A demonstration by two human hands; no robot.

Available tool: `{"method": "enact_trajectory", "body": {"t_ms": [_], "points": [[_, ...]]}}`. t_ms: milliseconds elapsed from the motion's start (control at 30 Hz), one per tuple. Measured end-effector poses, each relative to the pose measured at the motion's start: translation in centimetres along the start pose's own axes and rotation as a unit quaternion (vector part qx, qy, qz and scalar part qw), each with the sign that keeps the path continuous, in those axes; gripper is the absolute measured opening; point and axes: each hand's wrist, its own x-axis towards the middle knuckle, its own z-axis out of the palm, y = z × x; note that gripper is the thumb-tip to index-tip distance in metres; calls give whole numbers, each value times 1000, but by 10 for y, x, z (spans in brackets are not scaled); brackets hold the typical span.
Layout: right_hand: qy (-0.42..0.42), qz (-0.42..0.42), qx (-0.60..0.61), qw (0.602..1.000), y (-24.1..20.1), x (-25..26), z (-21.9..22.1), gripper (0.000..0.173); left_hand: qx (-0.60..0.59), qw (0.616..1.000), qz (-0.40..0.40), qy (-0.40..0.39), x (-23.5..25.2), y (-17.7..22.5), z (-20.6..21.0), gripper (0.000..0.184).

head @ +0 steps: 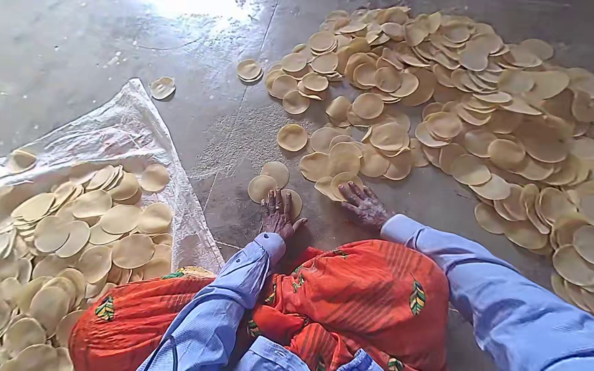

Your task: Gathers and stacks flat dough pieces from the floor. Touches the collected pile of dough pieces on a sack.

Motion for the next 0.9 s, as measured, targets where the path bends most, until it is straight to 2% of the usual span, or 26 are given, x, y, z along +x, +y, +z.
{"method": "enact_trajectory", "body": {"t_ms": [67, 100, 200, 267, 300, 367, 467, 533, 600, 667, 700, 800, 833, 900], "points": [[10, -13, -32, 999, -2, 22, -37, 49, -44, 993, -15, 112, 20, -14, 14, 111], [38, -25, -43, 998, -5, 33, -53, 47, -55, 990, -35, 127, 23, -20, 7, 121], [138, -55, -24, 989, -20, 76, -78, 36, -110, 981, -118, 110, 30, -42, -20, 154], [135, -56, 4, 989, -37, 116, -81, 37, -126, 979, -149, 66, 38, -56, -33, 163], [113, -49, 9, 992, -48, 138, -81, 42, -121, 982, -139, 46, 40, -60, -36, 160], [60, -21, 8, 998, -70, 184, -71, 50, -111, 990, -79, 25, 42, -64, -32, 143], [-14, 35, -8, 999, -95, 237, -44, 54, -150, 987, 45, 46, 40, -60, -18, 102], [-52, 31, 3, 998, -99, 244, -34, 49, -215, 968, 93, 85, 34, -56, -7, 88], [-62, -6, 12, 998, -96, 222, -37, 39, -269, 953, 63, 122, 23, -50, -1, 91], [-74, -42, 14, 996, -86, 191, -56, 33, -258, 960, 3, 108, 18, -45, -5, 111], [-77, -42, 14, 996, -76, 180, -64, 36, -243, 966, -17, 91, 19, -44, -8, 124], [-9, 19, 26, 999, -41, 177, -93, 39, -194, 978, -21, 78, 29, -36, -4, 147], [19, 47, 21, 999, -30, 189, -101, 40, -173, 982, -8, 77, 33, -33, -1, 149], [31, 115, 35, 992, -9, 226, -109, 53, -145, 984, 45, 94, 38, -27, 8, 143]]}}
